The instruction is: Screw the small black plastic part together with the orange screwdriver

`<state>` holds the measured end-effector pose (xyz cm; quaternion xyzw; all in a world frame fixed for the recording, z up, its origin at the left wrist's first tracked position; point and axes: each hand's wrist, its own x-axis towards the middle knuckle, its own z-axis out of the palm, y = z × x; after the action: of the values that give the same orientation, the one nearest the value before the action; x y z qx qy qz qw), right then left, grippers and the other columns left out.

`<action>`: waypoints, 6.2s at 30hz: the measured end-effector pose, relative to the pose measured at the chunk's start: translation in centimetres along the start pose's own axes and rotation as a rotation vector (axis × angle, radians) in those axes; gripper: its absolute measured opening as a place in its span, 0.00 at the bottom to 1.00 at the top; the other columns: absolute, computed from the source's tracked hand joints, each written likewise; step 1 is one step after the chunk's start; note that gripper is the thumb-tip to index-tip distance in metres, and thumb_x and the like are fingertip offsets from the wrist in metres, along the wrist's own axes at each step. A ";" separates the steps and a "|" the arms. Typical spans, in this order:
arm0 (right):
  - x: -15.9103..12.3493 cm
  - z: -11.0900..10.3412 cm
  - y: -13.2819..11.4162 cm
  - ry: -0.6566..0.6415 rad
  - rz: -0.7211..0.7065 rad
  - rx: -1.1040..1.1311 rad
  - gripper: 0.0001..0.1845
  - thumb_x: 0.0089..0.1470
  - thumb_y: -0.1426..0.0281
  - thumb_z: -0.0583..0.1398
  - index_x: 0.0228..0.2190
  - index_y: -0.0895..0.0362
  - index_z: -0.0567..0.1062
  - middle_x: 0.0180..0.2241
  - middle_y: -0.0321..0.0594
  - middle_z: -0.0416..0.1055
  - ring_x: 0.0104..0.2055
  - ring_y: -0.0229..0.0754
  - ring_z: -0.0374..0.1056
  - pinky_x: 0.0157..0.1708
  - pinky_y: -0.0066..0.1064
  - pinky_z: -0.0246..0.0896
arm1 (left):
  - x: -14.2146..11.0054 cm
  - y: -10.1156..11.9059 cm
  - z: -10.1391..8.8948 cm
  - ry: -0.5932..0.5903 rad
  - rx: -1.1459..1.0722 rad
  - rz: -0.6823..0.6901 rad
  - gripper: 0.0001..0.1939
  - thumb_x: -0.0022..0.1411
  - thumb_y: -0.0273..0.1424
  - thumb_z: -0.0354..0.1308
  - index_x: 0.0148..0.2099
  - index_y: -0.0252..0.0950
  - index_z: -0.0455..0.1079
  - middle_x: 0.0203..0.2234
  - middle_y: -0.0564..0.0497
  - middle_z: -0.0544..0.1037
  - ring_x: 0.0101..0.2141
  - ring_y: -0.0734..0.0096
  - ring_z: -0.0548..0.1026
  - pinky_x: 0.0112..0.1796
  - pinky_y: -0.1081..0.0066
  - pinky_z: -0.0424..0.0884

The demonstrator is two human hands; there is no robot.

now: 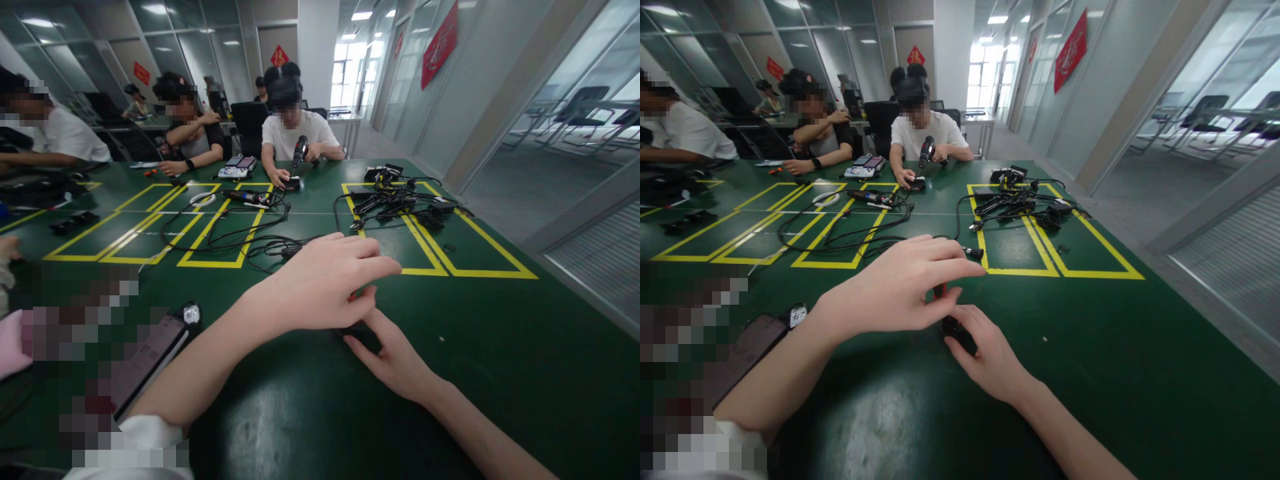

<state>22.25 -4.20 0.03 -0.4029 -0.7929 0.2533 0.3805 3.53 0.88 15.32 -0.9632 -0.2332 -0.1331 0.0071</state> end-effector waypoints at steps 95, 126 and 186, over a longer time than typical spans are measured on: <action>0.7 -0.3 1.1 0.010 0.296 0.243 0.20 0.69 0.60 0.50 0.51 0.53 0.77 0.47 0.45 0.78 0.49 0.49 0.74 0.54 0.41 0.68 | 2.0 -2.3 6.5 -0.536 -0.268 -0.124 0.16 0.62 0.38 0.58 0.50 0.36 0.67 0.40 0.45 0.82 0.37 0.58 0.81 0.32 0.69 0.69; 0.6 -0.6 1.0 -0.050 0.229 0.217 0.12 0.60 0.69 0.64 0.46 0.53 0.75 0.44 0.42 0.79 0.47 0.47 0.77 0.53 0.44 0.73 | -0.3 -4.5 -0.2 0.190 -0.882 -0.097 0.18 0.60 0.30 0.68 0.52 0.35 0.71 0.42 0.48 0.81 0.42 0.66 0.82 0.42 0.71 0.80; 1.5 -1.2 -0.8 -0.007 0.694 0.937 0.08 0.48 0.63 0.56 0.30 0.54 0.66 0.13 0.30 0.69 0.09 0.30 0.49 0.08 0.20 0.39 | -0.6 -5.1 0.9 -0.712 -0.406 -0.207 0.14 0.60 0.26 0.59 0.49 0.38 0.75 0.33 0.54 0.78 0.30 0.74 0.74 0.30 0.78 0.65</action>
<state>22.28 -3.28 1.85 -0.4270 -0.4192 0.6883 0.4102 0.98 5.20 14.09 -0.9025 -0.2857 0.1646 -0.2772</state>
